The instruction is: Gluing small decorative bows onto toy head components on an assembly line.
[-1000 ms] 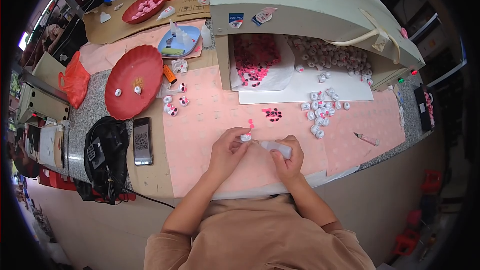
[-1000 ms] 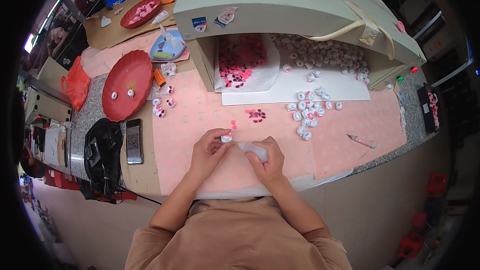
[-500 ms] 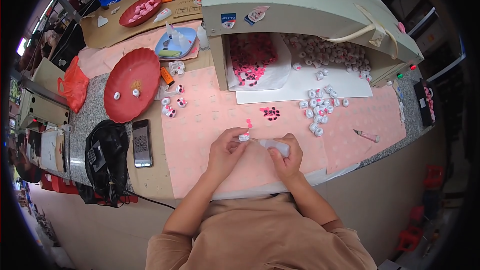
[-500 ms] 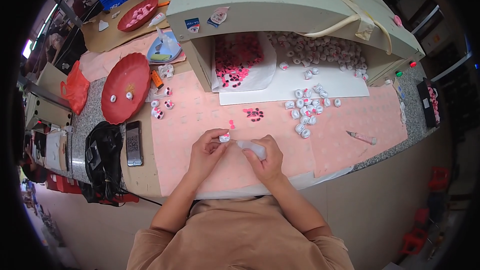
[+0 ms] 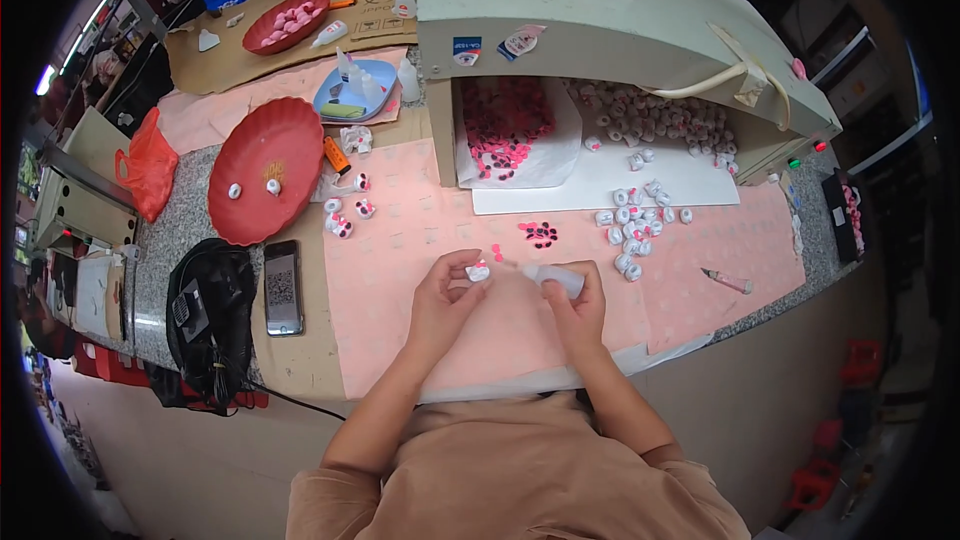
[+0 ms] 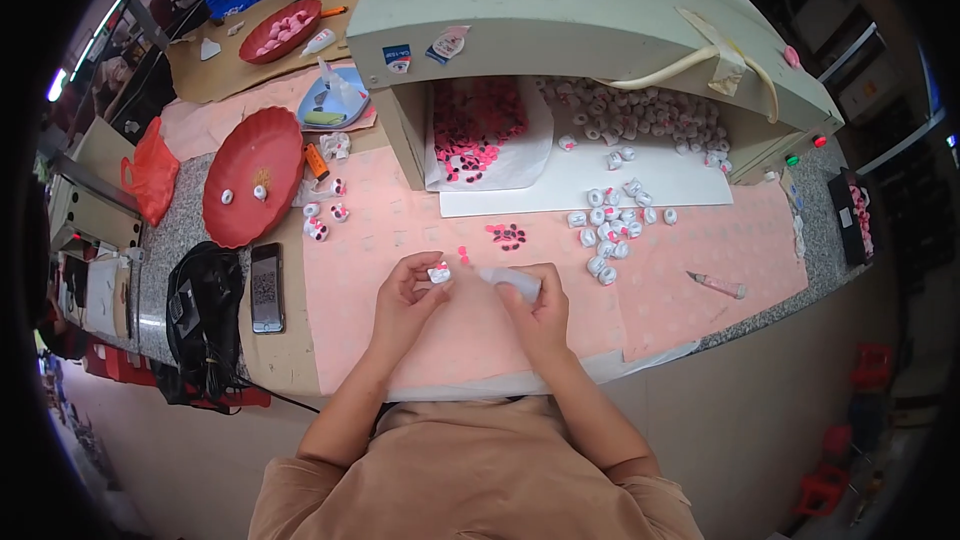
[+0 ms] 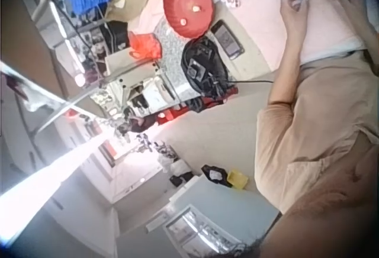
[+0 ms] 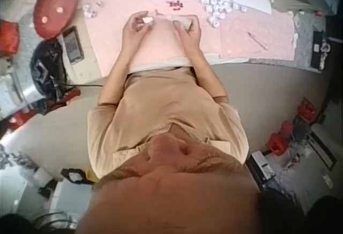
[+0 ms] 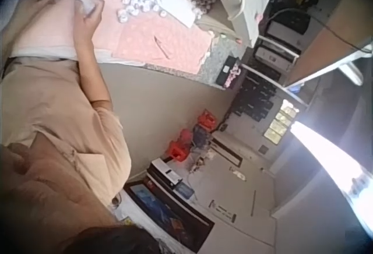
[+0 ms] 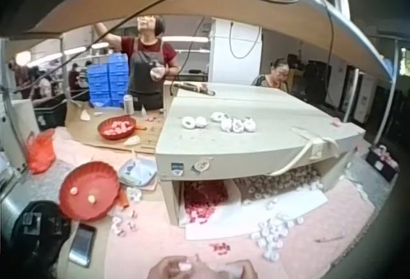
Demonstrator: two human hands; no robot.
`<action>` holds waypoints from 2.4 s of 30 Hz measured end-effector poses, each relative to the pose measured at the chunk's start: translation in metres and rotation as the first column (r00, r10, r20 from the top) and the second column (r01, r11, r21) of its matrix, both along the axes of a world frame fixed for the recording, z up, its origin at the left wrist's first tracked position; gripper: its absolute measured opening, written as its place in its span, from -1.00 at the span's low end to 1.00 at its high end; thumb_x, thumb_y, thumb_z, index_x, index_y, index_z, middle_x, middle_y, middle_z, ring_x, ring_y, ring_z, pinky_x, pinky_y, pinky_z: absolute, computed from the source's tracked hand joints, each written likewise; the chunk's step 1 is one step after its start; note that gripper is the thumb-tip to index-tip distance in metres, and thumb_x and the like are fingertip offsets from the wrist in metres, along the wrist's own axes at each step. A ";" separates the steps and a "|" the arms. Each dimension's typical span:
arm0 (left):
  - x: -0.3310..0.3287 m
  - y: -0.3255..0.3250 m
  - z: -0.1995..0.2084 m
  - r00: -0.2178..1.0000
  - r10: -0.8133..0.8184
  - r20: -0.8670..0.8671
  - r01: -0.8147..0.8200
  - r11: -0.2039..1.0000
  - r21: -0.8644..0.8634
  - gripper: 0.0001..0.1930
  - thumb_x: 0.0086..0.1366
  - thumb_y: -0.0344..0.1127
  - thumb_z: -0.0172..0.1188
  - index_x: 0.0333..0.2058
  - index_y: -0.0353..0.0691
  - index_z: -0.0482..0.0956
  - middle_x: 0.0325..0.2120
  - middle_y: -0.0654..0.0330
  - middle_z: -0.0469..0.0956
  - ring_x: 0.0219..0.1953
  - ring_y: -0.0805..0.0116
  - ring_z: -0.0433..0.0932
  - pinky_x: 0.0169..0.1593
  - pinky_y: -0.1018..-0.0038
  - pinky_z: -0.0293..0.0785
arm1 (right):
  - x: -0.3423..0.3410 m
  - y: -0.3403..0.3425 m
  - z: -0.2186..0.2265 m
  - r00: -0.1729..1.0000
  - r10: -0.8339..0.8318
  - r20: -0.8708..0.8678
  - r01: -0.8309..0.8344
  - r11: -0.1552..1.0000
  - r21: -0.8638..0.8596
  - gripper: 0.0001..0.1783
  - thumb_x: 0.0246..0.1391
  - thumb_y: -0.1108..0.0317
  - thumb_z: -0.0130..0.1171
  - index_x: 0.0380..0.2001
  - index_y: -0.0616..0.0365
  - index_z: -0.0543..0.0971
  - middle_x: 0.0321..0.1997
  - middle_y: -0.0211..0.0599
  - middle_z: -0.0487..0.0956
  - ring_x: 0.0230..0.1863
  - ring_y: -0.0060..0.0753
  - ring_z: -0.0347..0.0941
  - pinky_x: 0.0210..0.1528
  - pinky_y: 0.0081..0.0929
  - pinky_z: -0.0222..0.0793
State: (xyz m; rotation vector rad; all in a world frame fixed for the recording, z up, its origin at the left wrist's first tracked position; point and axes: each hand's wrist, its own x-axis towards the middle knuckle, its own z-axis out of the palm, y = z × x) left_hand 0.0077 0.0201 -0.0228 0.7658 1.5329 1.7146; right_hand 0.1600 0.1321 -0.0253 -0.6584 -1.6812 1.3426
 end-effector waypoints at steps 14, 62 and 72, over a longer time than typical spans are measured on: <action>-0.019 -0.022 0.003 0.928 0.078 0.363 -0.137 0.981 0.138 -0.54 0.31 -0.45 0.12 0.18 -0.23 0.34 -0.14 0.25 0.49 -0.15 0.53 0.49 -0.06 0.53 0.54 | -0.068 0.023 0.055 0.656 0.098 0.748 -0.390 0.893 0.225 -0.70 -0.02 0.33 0.25 -0.30 0.34 0.46 -0.37 0.14 0.57 -0.28 0.17 0.53 -0.26 -0.12 0.43; 0.006 -0.011 0.007 0.977 -0.167 -0.131 0.181 0.979 0.096 -0.57 0.20 -0.56 0.18 0.07 -0.16 0.50 -0.09 0.17 0.47 -0.05 0.41 0.50 -0.01 0.50 0.55 | 0.002 0.004 0.029 0.869 0.464 -0.170 -0.405 0.474 -0.782 -0.92 0.13 0.48 0.17 -0.29 0.19 0.51 -0.31 -0.33 0.55 -0.28 -0.51 0.49 -0.14 -0.51 0.46; 0.003 -0.014 0.012 0.956 -0.179 -0.231 0.196 0.979 0.052 -0.58 0.22 -0.56 0.16 0.07 -0.16 0.50 -0.09 0.17 0.48 -0.06 0.40 0.50 -0.06 0.54 0.54 | -0.006 0.003 0.030 0.893 0.447 -0.060 -0.349 0.599 -0.721 -0.92 0.11 0.49 0.19 -0.34 0.23 0.49 -0.35 -0.31 0.55 -0.33 -0.51 0.49 -0.23 -0.56 0.45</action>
